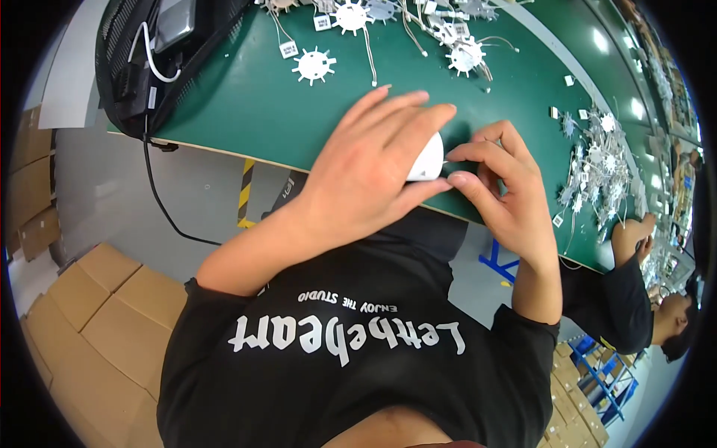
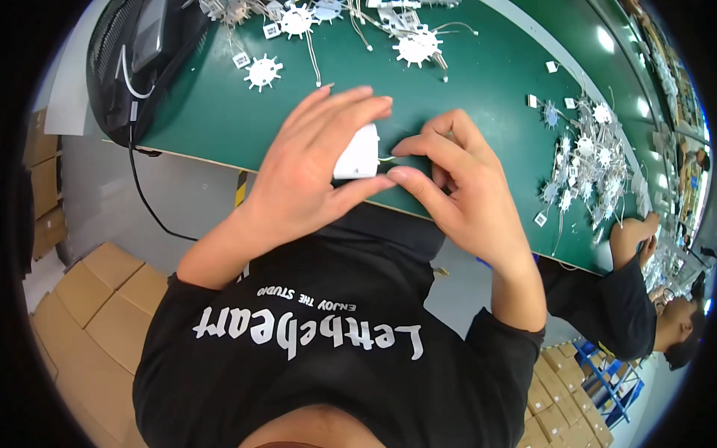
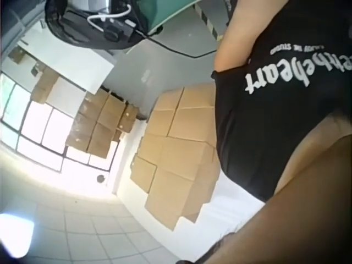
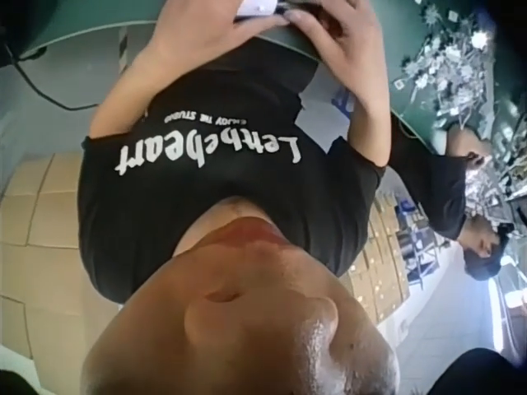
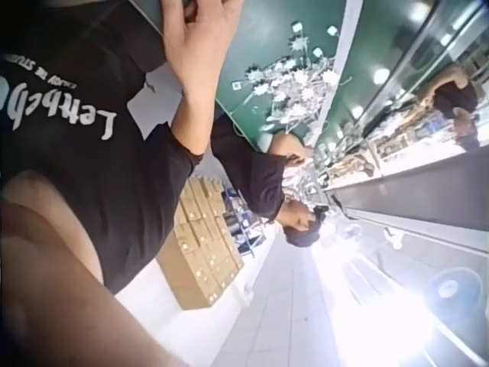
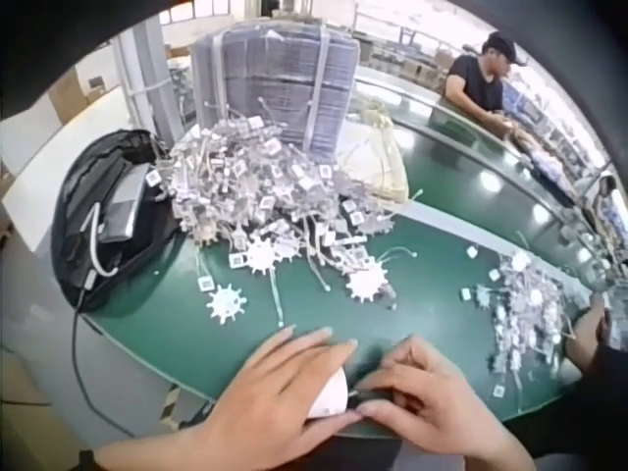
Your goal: Assembling plastic housings onto circular LED circuit boards on a production line.
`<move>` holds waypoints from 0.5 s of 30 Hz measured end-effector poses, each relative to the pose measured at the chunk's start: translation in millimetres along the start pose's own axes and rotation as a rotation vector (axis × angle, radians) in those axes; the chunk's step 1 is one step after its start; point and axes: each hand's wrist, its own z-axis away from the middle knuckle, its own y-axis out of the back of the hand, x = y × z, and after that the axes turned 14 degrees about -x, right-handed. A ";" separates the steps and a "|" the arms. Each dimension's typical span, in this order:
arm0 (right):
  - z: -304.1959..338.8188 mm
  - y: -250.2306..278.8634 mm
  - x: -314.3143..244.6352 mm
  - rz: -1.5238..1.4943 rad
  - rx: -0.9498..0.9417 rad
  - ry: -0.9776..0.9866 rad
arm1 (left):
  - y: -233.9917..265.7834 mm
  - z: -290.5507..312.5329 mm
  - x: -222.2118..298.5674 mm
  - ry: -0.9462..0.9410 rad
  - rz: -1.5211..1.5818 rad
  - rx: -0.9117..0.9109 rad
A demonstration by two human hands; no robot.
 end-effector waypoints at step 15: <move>1.2 -34.8 4.4 0.350 0.324 0.243 | 7.4 9.9 -11.3 -0.025 0.196 -0.047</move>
